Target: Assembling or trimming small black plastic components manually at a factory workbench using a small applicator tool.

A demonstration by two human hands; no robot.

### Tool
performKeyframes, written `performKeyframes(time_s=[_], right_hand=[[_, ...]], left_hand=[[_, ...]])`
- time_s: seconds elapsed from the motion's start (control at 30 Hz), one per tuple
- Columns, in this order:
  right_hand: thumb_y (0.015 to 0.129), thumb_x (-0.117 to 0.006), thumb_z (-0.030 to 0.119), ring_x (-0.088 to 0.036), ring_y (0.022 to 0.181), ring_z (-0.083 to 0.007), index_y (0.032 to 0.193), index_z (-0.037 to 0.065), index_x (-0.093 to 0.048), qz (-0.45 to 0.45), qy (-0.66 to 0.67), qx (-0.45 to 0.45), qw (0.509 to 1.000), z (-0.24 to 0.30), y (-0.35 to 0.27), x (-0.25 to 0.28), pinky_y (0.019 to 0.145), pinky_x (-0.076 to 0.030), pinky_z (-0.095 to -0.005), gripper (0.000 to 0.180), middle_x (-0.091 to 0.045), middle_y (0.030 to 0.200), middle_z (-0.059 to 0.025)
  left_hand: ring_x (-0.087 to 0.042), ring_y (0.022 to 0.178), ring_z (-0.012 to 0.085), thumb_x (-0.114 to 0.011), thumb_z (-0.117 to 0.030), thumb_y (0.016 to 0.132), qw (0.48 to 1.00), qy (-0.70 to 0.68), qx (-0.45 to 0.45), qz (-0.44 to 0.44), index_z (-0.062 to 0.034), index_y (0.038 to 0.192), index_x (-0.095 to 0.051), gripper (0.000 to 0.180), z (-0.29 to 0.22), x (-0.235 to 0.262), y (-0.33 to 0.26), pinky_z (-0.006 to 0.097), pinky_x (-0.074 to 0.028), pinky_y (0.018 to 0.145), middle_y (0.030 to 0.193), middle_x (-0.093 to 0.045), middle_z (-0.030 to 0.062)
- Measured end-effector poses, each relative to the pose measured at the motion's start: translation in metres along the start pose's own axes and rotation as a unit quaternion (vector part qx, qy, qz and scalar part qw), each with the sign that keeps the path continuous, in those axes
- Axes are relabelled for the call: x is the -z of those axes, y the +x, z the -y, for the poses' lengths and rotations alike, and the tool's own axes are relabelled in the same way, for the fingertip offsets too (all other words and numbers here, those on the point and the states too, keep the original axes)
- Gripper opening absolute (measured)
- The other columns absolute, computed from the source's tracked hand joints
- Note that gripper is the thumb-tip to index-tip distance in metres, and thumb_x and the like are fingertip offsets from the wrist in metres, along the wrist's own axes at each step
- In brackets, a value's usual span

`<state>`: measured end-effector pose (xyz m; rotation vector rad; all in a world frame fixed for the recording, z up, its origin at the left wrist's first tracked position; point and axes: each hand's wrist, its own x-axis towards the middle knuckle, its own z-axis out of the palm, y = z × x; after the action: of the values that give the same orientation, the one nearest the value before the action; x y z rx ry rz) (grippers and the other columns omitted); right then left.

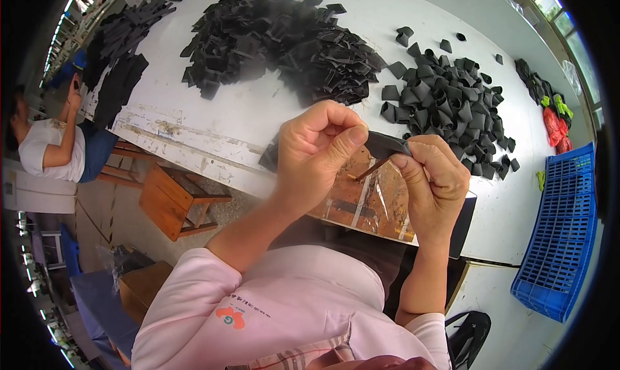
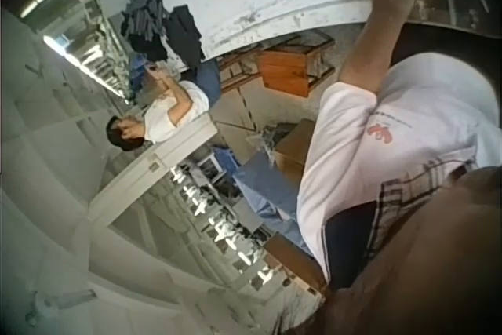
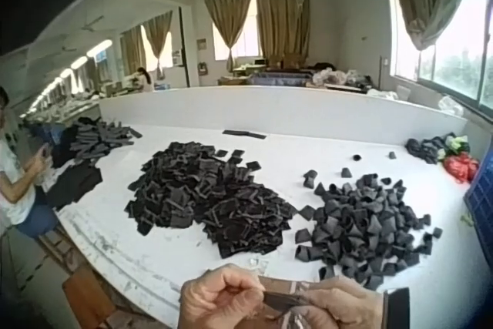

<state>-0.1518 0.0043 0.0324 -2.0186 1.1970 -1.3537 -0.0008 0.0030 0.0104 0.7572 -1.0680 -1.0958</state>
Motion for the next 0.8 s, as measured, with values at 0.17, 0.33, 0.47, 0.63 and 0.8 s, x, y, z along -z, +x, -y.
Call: performKeyframes(time_s=[0.17,0.33,0.47,0.63,0.8], right_hand=[[0.071,-0.064,0.001,-0.053,0.053,-0.0121,0.077,0.001,-0.063,-0.022,0.027,0.003,0.999,-0.004,-0.005,-0.007,0.047,-0.040,-0.0223,0.006,-0.056,0.065,-0.0054],[0.071,-0.064,0.003,-0.051,0.052,-0.0116,0.078,0.001,-0.063,-0.016,0.010,-0.002,1.000,-0.001,0.000,-0.003,0.045,-0.039,-0.0228,0.007,-0.054,0.064,-0.0053],[0.069,-0.065,0.003,-0.050,0.053,-0.0146,0.078,0.001,-0.062,-0.016,-0.025,0.036,0.999,0.002,0.004,-0.001,0.045,-0.039,-0.0250,0.010,-0.053,0.064,-0.0064],[0.068,-0.065,0.002,-0.048,0.055,-0.0173,0.077,-0.001,-0.060,-0.055,-0.049,0.100,0.992,-0.016,-0.006,-0.013,0.047,-0.038,-0.0268,0.011,-0.054,0.066,-0.0073],[0.069,-0.065,0.002,-0.046,0.055,-0.0170,0.077,-0.001,-0.059,-0.093,-0.030,0.105,0.990,-0.023,-0.013,-0.020,0.048,-0.037,-0.0265,0.010,-0.056,0.069,-0.0079]], left_hand=[[-0.046,0.064,0.0020,-0.056,-0.003,0.082,0.999,0.024,-0.018,0.027,-0.0004,0.080,-0.054,0.004,0.003,0.004,-0.004,0.015,-0.038,0.057,0.073,-0.053,-0.0009],[-0.046,0.061,0.0074,-0.055,-0.008,0.083,0.999,-0.027,-0.003,0.029,0.0002,0.084,-0.053,0.008,0.004,0.001,0.000,0.019,-0.038,0.058,0.080,-0.053,0.0059],[-0.045,0.062,0.0079,-0.053,-0.008,0.085,0.997,-0.070,0.013,-0.017,-0.0001,0.085,-0.053,0.008,0.003,-0.003,-0.003,0.019,-0.037,0.058,0.081,-0.052,0.0060],[-0.045,0.063,0.0080,-0.053,-0.008,0.084,0.999,-0.035,0.018,0.010,0.0005,0.084,-0.052,0.008,0.004,0.002,-0.006,0.019,-0.037,0.058,0.082,-0.052,0.0065],[-0.049,0.074,0.0104,-0.054,-0.005,0.083,0.992,0.059,-0.092,0.057,0.0018,0.090,-0.052,0.010,0.007,-0.003,0.000,0.021,-0.040,0.066,0.087,-0.054,0.0081]])
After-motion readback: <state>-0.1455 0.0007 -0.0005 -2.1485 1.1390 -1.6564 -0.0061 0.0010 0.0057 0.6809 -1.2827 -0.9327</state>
